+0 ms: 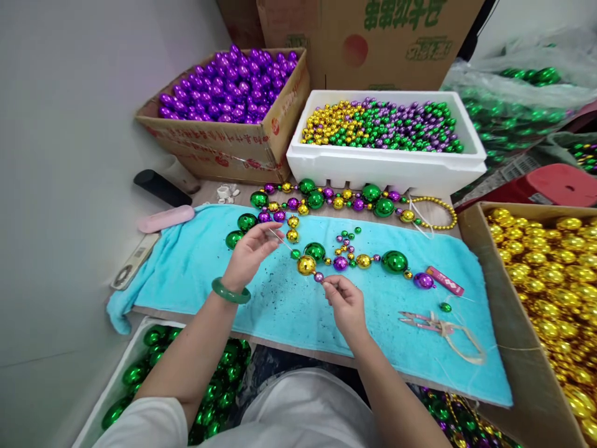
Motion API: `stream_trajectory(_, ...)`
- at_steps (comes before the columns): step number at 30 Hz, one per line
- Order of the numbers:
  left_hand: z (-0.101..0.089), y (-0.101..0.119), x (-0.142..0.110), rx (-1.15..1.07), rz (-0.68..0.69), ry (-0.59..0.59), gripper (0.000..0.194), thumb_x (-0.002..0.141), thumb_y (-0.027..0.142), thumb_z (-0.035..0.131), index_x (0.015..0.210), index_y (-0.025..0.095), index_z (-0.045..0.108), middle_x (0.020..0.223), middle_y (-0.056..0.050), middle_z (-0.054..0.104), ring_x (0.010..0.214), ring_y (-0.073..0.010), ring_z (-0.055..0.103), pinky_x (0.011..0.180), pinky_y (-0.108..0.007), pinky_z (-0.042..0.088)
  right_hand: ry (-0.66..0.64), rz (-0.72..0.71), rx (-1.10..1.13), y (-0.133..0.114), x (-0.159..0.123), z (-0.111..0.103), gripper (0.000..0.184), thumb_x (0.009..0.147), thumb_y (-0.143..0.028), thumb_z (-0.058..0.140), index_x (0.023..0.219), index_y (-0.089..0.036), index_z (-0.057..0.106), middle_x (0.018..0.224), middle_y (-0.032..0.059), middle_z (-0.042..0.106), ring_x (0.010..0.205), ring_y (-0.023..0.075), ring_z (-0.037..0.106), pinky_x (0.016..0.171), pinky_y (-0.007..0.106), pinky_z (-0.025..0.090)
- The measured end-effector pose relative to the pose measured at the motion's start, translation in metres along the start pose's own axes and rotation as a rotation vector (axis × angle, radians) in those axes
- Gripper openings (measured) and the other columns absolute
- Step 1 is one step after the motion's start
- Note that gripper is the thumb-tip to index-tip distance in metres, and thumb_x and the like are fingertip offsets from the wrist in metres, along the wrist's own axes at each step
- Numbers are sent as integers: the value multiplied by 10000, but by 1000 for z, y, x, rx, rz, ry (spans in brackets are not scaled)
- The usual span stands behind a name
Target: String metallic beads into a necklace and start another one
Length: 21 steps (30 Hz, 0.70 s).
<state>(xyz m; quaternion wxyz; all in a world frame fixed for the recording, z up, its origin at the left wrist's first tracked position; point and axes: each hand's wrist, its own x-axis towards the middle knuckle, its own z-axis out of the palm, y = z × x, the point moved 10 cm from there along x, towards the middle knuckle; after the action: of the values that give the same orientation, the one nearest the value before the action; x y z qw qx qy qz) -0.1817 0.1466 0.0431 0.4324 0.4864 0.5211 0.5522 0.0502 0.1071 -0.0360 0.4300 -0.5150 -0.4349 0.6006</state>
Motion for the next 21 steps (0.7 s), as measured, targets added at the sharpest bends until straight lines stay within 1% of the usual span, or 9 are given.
stream_trajectory(2,-19,13,18,445,105,61,225,847,322,620,1018,199,701,1064,-86,675,1028,-230,581,939,-372,431,5,-1,5,1,2,-2,266,708,-440,706,757,-186,642,525,-34,476,475,96,400,443,229,315)
stream_trajectory(3,-28,16,30,678,133,89,229,872,310,575,1022,192,701,1107,-102,667,1093,-257,553,999,-407,387,7,-5,6,1,3,-3,273,708,-447,708,758,-187,637,525,-35,475,472,95,396,439,229,311)
stream_trajectory(5,-40,5,56,1076,70,55,264,874,286,543,1065,178,690,1152,-137,656,1151,-313,513,1026,-467,337,12,-10,13,2,4,-5,286,706,-458,713,755,-188,632,523,-37,473,467,94,390,434,229,308)
stream_trajectory(6,-44,-5,68,1227,18,11,279,866,292,547,1074,171,688,1161,-155,656,1167,-340,496,1018,-488,330,15,-9,19,2,4,-7,289,706,-461,715,755,-188,633,523,-37,472,467,94,389,434,229,310)
stream_trajectory(8,-47,-25,85,1435,-82,-97,303,850,337,564,1061,159,689,1145,-182,665,1173,-375,485,991,-507,329,23,-1,31,4,5,-9,288,706,-458,719,748,-186,633,526,-36,472,470,94,394,437,229,313)
stream_trajectory(11,-46,-47,97,1555,-193,-184,339,836,409,571,1031,158,688,1111,-190,684,1172,-380,500,972,-494,329,32,10,44,7,5,-11,283,708,-451,720,743,-183,637,530,-36,473,474,93,402,442,228,307)
stream_trajectory(15,-45,-56,103,1549,-260,-196,345,801,417,594,997,150,693,1068,-197,697,1114,-385,559,943,-490,352,29,20,50,8,7,-13,279,704,-445,719,744,-181,638,524,-38,473,467,94,406,445,232,297)
stream_trajectory(18,-41,-48,103,1517,-223,-179,382,802,418,585,1058,152,684,1080,-189,689,1097,-378,579,953,-494,358,34,20,46,5,8,-14,275,703,-441,718,738,-181,637,516,-41,470,462,92,399,444,233,291)
stream_trajectory(21,-35,-22,98,1291,-74,-75,449,865,442,501,1197,170,634,1181,-160,655,1117,-311,585,960,-425,391,44,12,54,2,9,-16,272,699,-434,722,737,-178,639,520,-40,475,467,89,400,451,231,296)
